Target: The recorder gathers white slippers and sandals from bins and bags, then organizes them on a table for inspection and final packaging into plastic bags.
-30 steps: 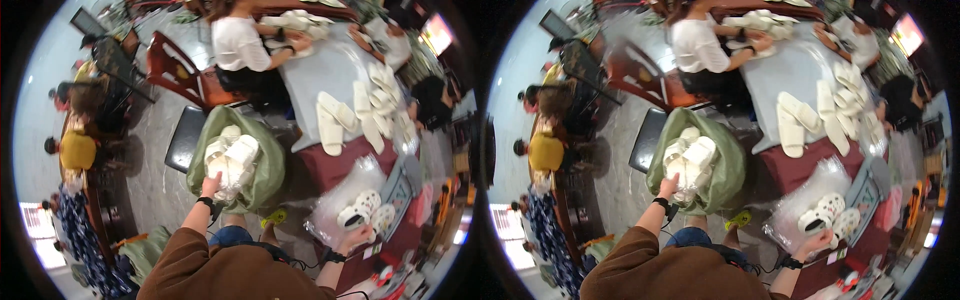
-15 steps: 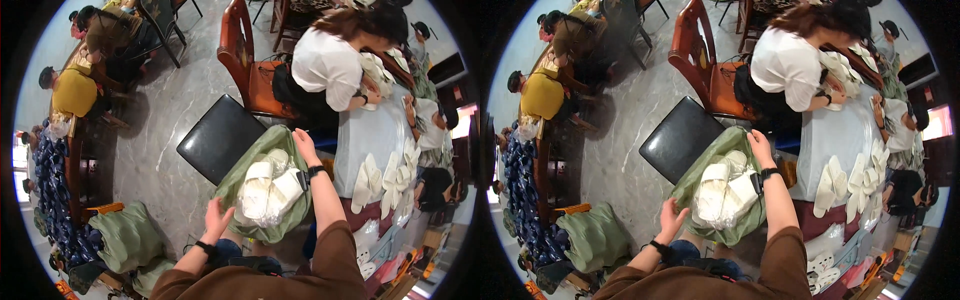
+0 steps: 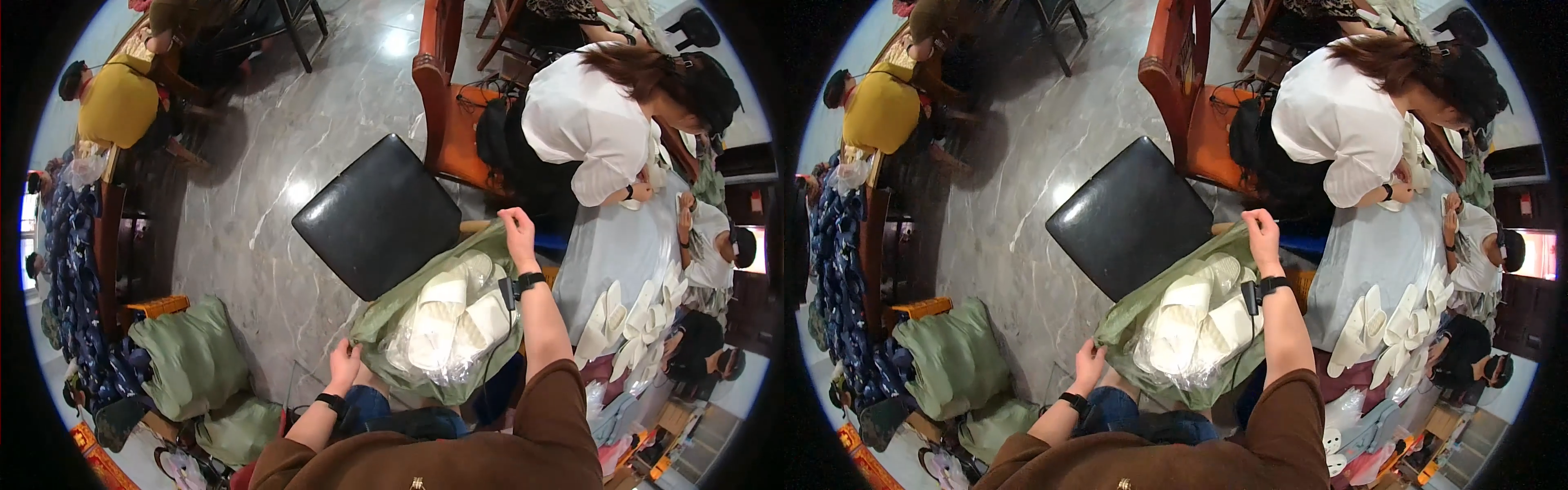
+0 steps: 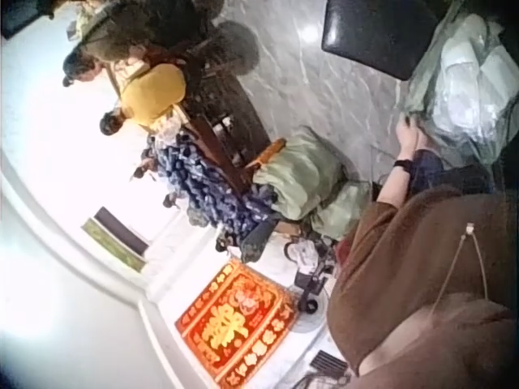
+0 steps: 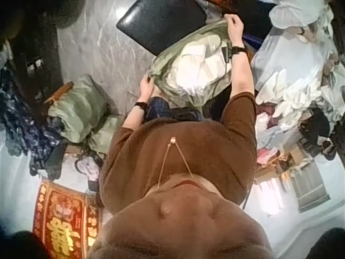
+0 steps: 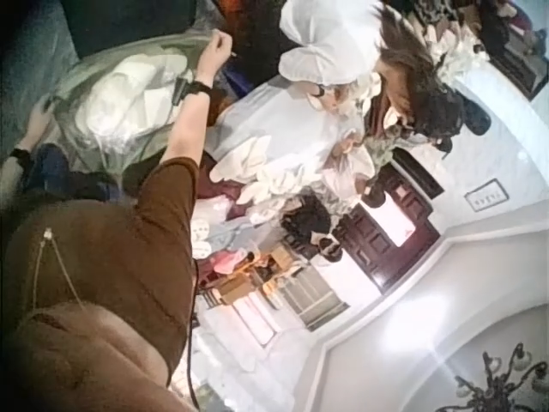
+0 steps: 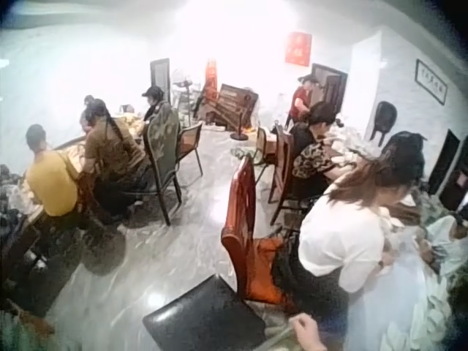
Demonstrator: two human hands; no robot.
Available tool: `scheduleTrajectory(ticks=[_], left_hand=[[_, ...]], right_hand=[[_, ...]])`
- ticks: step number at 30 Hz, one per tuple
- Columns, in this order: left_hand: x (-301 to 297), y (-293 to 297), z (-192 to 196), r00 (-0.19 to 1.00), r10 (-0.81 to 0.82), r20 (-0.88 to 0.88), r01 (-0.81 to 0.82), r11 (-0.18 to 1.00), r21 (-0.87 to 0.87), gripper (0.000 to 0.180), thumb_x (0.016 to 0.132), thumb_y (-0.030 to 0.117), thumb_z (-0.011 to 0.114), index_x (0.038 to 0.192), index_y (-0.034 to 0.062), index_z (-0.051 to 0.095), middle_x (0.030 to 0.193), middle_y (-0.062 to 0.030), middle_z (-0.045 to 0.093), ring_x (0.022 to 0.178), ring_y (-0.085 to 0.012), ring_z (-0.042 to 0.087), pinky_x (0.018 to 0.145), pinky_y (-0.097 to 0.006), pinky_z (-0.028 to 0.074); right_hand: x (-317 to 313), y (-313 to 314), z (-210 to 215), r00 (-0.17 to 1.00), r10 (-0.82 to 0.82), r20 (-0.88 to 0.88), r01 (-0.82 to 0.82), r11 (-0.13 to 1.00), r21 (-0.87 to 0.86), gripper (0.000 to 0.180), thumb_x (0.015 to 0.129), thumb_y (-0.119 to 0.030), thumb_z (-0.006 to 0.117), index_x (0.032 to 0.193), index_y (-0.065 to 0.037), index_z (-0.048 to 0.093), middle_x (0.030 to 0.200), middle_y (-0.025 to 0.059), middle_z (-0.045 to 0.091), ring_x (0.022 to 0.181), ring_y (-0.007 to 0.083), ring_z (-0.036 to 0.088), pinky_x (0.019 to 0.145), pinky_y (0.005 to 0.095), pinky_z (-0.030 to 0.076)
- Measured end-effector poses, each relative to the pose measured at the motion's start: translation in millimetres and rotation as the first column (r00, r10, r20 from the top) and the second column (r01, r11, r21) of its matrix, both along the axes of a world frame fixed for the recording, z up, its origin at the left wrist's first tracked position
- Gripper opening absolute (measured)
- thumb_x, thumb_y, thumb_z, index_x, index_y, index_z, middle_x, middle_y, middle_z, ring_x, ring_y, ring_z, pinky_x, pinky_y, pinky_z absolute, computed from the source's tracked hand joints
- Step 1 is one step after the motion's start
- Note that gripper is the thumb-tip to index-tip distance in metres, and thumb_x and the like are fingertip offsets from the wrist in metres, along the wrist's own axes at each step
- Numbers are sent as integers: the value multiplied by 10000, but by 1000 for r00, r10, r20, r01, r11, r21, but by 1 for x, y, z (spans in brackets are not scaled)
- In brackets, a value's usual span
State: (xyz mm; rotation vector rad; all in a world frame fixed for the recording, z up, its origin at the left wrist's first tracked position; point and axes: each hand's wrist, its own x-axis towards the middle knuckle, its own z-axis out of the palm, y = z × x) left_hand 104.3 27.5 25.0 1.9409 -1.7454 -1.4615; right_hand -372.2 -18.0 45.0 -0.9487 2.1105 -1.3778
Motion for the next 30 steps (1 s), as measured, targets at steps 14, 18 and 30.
scheduleTrajectory(ticks=[14,18,30], left_hand=[[12,75,18,979,184,-86,-183,983,20,285,899,131,544,1161,35,492,1003,-115,629,931,-201,595,805,-343,470],[-21,90,10,939,329,-98,-315,939,134,389,898,85,519,1269,10,429,1187,-121,573,1026,-238,568,859,-340,462],[-43,99,74,736,677,12,-470,499,728,357,797,105,442,1120,-45,474,1022,-158,538,923,-327,558,791,-496,485]], right_hand=[[-2,232,-13,864,156,-478,242,704,667,481,722,-157,668,1182,-114,536,1144,147,512,1064,356,503,860,470,437],[1,258,-16,831,74,-551,294,782,549,346,754,0,534,1074,-113,605,1052,124,558,977,320,565,775,431,481],[27,329,-12,-14,-453,892,779,554,294,342,912,-142,379,1124,17,595,1123,146,617,998,314,589,842,410,481]])
